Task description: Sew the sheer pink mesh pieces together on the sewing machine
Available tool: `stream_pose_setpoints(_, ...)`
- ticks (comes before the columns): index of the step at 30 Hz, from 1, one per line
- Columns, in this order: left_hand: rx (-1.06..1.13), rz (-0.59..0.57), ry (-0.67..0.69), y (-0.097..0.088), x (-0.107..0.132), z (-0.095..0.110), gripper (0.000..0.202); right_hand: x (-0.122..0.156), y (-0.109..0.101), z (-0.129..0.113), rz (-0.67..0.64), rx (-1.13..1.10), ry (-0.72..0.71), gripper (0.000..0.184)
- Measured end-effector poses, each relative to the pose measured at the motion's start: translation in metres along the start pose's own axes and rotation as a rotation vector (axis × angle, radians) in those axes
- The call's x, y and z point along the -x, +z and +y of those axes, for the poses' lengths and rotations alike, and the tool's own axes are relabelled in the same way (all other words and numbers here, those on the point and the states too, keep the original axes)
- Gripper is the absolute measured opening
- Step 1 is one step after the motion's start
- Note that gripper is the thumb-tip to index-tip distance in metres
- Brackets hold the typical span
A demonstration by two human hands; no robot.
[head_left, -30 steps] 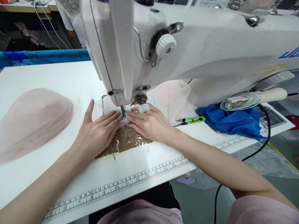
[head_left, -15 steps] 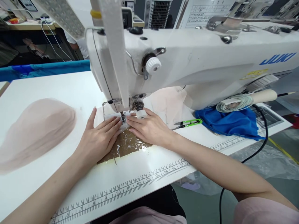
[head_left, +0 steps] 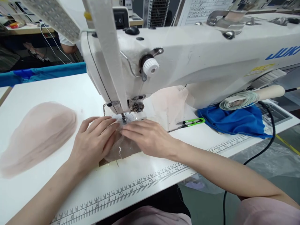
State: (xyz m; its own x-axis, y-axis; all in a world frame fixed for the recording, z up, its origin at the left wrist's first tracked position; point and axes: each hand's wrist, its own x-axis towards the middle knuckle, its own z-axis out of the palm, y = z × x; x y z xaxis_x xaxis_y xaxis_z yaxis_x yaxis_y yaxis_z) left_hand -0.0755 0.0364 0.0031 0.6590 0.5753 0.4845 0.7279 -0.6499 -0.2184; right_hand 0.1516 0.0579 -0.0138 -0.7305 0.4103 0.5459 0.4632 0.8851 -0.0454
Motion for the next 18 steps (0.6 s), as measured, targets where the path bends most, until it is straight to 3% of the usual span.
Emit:
stream_pose_setpoints(2,0.06,-0.052,0.038,0.006,0.001,-0.004,0.028,0.0,0.002,-0.003,-0.041,-0.01,-0.029,0.03)
stream_pose_setpoints(7,0.147,-0.109,0.011,0.012,0.006,-0.01,0.037,-0.001,0.001,-0.009,-0.028,0.102,0.051,0.025)
stream_pose_setpoints(10,0.174,-0.149,-0.004,0.012,0.008,-0.012,0.043,-0.001,0.0,-0.014,-0.124,0.052,0.027,0.026)
stream_pose_setpoints(15,0.241,-0.177,-0.027,0.014,0.007,-0.011,0.047,-0.003,-0.005,-0.012,-0.234,0.033,0.222,0.035)
stream_pose_setpoints(18,0.269,-0.168,0.001,0.017,0.008,-0.01,0.048,-0.004,-0.007,-0.008,-0.258,0.019,0.302,0.026)
